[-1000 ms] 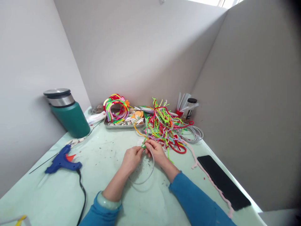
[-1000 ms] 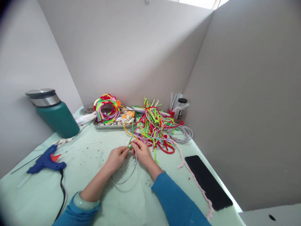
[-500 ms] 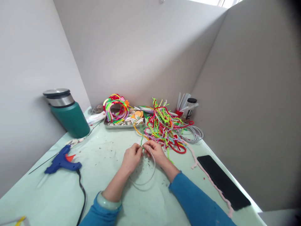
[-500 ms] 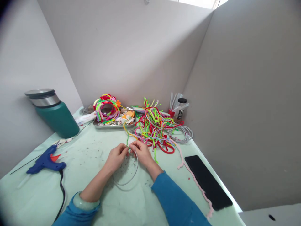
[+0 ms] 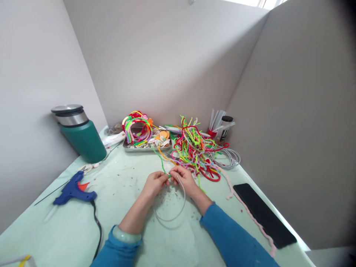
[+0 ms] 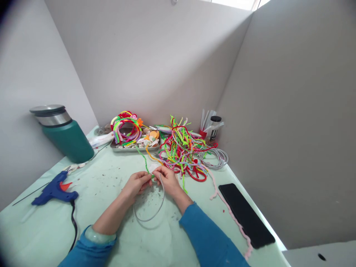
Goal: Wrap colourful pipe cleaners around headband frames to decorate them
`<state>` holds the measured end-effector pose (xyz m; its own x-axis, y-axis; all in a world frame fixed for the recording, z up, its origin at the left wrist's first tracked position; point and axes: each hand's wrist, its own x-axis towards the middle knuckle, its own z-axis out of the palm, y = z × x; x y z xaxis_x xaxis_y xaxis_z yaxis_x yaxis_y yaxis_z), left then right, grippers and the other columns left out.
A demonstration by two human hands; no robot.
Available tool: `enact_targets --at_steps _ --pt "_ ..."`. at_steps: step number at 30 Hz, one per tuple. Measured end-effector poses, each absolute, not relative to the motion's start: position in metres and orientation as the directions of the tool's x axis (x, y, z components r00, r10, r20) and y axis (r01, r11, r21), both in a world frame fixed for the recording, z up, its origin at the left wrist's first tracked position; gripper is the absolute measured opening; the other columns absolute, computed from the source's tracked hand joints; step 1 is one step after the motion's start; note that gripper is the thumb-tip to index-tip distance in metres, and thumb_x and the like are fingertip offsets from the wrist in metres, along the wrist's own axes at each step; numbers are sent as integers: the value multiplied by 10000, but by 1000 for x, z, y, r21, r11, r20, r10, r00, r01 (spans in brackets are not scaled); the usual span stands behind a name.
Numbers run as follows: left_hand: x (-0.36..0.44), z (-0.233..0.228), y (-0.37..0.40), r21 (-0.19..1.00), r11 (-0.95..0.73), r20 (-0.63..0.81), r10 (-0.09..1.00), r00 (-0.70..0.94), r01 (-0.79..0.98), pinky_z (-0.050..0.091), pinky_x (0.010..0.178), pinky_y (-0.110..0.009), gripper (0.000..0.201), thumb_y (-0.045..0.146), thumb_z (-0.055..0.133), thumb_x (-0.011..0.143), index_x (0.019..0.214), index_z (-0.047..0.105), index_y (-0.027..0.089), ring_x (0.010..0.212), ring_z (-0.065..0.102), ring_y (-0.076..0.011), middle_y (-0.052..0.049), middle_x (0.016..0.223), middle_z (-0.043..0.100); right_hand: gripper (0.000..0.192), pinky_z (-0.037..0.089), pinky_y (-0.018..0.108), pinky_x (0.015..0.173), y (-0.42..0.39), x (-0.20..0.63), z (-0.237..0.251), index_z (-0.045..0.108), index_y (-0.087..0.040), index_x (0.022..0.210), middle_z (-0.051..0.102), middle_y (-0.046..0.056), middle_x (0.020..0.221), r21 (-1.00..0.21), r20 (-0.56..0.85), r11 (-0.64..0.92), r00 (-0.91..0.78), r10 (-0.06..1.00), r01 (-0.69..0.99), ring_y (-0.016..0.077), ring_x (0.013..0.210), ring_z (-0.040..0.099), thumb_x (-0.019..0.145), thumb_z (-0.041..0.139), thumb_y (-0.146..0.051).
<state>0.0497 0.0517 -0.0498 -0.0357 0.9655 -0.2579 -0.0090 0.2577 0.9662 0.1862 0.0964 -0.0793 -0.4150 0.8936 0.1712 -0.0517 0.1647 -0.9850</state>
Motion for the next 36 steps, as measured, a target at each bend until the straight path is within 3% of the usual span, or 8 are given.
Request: enact_targets --at_steps 9,17,22,25,30,36 --pt "47 -49 52 954 298 -298 955 11 -41 86 342 -196 261 399 535 676 615 477 153 328 199 -12 43 505 464 191 348 185 448 94 185 -74 577 -156 790 540 -27 589 -983 184 167 -415 891 -77 69 460 450 780 564 -347" --pt "45 -53 53 953 291 -288 956 46 -88 86 338 -185 317 445 551 692 605 486 146 319 179 -10 80 422 354 206 362 183 460 93 186 -75 580 -158 805 541 -27 598 -981 192 165 -419 887 -100 68 473 459 779 572 -362" --pt "44 -54 53 953 284 -280 959 50 -105 88 313 -180 309 449 549 702 667 473 151 301 188 -7 46 486 483 196 358 185 458 93 185 -77 579 -161 808 534 -29 602 -978 203 157 -450 870 -137 66 470 456 784 570 -355" --pt "46 -54 54 964 259 -261 965 -28 -53 117 307 -168 305 441 553 709 790 469 160 289 218 -19 47 479 521 203 359 190 462 92 185 -77 583 -163 803 534 -28 604 -978 201 154 -453 869 -139 69 472 454 778 576 -365" --pt "46 -60 57 982 94 -57 974 -220 161 266 348 -168 280 420 544 728 842 474 173 323 364 -43 39 545 575 214 352 188 456 94 185 -76 580 -163 798 541 -23 610 -983 179 149 -402 898 -104 70 476 451 773 579 -375" --pt "44 -61 56 933 -94 175 962 -209 348 414 476 -203 212 368 515 761 851 559 181 509 551 -90 -11 793 637 226 337 183 430 95 184 -72 568 -162 793 543 -27 604 -985 157 124 -333 930 -118 63 454 439 760 582 -386"
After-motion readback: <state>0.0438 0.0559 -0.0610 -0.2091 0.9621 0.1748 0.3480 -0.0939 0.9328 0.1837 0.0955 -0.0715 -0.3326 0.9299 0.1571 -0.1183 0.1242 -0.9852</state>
